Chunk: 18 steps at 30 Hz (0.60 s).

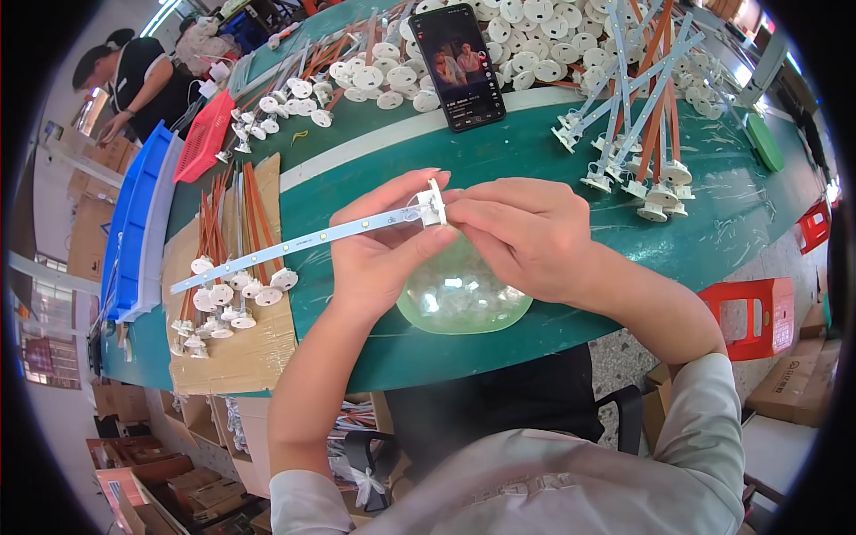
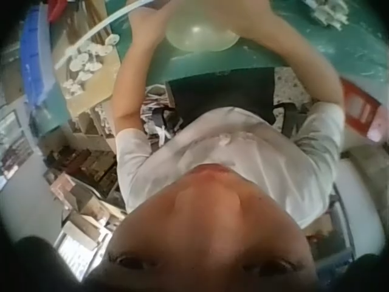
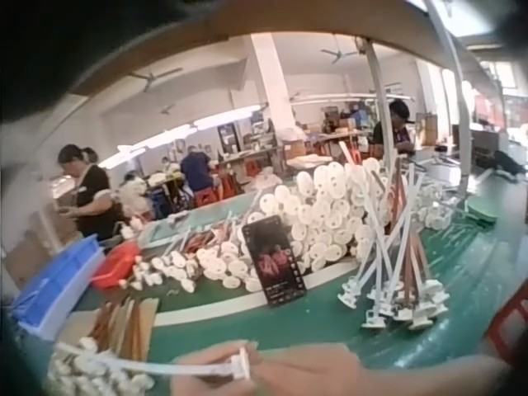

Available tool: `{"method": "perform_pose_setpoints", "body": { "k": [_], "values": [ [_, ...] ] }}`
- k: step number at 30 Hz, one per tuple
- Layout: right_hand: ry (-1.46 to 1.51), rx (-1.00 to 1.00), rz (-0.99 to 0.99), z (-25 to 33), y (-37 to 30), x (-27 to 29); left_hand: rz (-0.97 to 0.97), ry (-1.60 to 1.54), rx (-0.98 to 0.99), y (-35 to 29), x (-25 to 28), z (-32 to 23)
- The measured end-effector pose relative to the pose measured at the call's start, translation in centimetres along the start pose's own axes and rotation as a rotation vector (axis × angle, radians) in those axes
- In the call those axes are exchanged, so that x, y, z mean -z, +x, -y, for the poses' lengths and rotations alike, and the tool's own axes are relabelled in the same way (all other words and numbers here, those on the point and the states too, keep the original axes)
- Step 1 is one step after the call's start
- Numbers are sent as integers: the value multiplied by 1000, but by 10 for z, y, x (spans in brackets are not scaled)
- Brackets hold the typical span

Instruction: Assembling LED light strips onto circular plastic bases at a workshop table.

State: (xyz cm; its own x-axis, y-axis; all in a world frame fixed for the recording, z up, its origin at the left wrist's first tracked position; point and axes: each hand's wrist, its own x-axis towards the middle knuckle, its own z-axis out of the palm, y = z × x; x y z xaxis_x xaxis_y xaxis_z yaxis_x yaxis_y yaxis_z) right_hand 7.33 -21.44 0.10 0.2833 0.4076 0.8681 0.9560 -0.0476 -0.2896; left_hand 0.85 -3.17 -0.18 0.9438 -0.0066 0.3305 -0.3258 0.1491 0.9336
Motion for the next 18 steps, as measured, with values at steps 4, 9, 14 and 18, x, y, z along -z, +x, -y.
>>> {"method": "perform_pose_setpoints", "body": {
  "k": [4,9,14,18],
  "values": [
    [48,-61,29,3,1,2,0,10,-13,1,1,0],
    [192,-68,117,-2,6,10,78,-254,108,2,12,2],
    [360,-186,246,3,10,16,223,-320,97,4,20,5],
    [337,-181,148,4,7,11,224,-315,103,2,18,7]
  ]
}}
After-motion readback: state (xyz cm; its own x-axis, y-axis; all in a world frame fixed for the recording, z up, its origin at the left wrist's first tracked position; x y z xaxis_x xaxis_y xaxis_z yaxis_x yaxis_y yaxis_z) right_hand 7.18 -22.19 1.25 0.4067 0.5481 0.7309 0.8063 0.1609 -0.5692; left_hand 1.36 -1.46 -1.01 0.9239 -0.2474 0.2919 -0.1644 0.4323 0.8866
